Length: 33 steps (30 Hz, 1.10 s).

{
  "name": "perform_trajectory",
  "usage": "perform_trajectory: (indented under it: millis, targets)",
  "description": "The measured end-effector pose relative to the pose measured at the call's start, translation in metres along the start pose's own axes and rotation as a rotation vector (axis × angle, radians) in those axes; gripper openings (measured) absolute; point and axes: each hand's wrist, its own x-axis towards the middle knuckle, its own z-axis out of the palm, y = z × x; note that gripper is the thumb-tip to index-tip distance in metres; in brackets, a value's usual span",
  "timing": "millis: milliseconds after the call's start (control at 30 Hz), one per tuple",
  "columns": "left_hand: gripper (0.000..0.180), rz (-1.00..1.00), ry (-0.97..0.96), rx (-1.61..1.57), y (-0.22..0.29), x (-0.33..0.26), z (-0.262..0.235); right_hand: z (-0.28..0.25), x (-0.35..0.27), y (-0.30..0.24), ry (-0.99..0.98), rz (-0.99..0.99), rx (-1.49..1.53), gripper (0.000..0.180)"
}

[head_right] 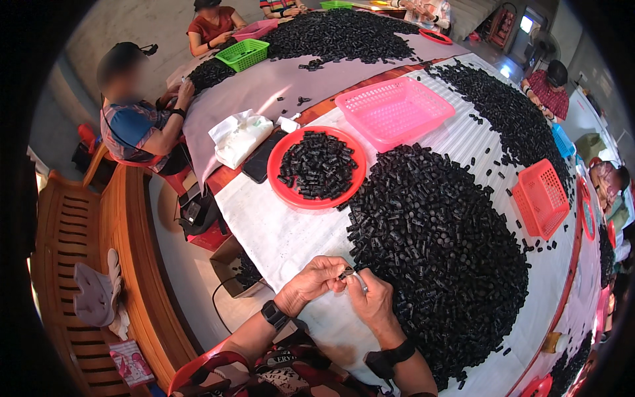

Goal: Assembling small black plastic components by hand at a production table.

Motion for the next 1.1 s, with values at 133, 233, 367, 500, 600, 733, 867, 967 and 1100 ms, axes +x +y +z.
perform_trajectory:
  millis: [133, 233, 367, 500, 600, 733, 867, 967, 1100]
  targets:
    - [0.022, 0.006, -0.035, -0.032, 0.0016, 0.0000, 0.0014, 0.0026, 0.0000, 0.0049, 0.064, 0.000, 0.063, 0.022]
    - [0.022, 0.005, -0.022, -0.054, 0.0008, -0.0011, 0.0004, 0.0018, -0.0005, 0.0043, 0.057, -0.003, 0.038, 0.023]
    - [0.021, 0.011, -0.032, -0.067, 0.0015, -0.0010, 0.0015, 0.0005, -0.0003, 0.0015, 0.040, 0.008, 0.011, 0.024]
    - [0.020, 0.007, -0.040, -0.079, 0.0012, -0.0009, 0.0001, 0.0011, 0.0000, 0.0022, 0.046, 0.004, 0.023, 0.024]
    - [0.020, 0.013, -0.044, -0.081, 0.0017, -0.0008, 0.0004, 0.0004, 0.0002, 0.0013, 0.037, 0.013, 0.024, 0.024]
    - [0.020, 0.012, -0.034, -0.074, 0.0012, -0.0007, 0.0004, 0.0010, 0.0002, 0.0024, 0.037, 0.004, 0.022, 0.024]
    - [0.020, 0.011, -0.039, -0.072, 0.0018, -0.0011, 0.0002, 0.0005, 0.0005, 0.0011, 0.030, -0.008, 0.015, 0.023]
    - [0.020, 0.001, -0.017, -0.021, 0.0007, 0.0007, 0.0006, 0.0004, -0.0006, 0.0002, 0.004, -0.021, -0.025, 0.023]
    - [0.020, 0.004, -0.020, -0.040, 0.0004, 0.0016, 0.0009, 0.0025, -0.0006, 0.0061, 0.054, 0.002, 0.027, 0.023]
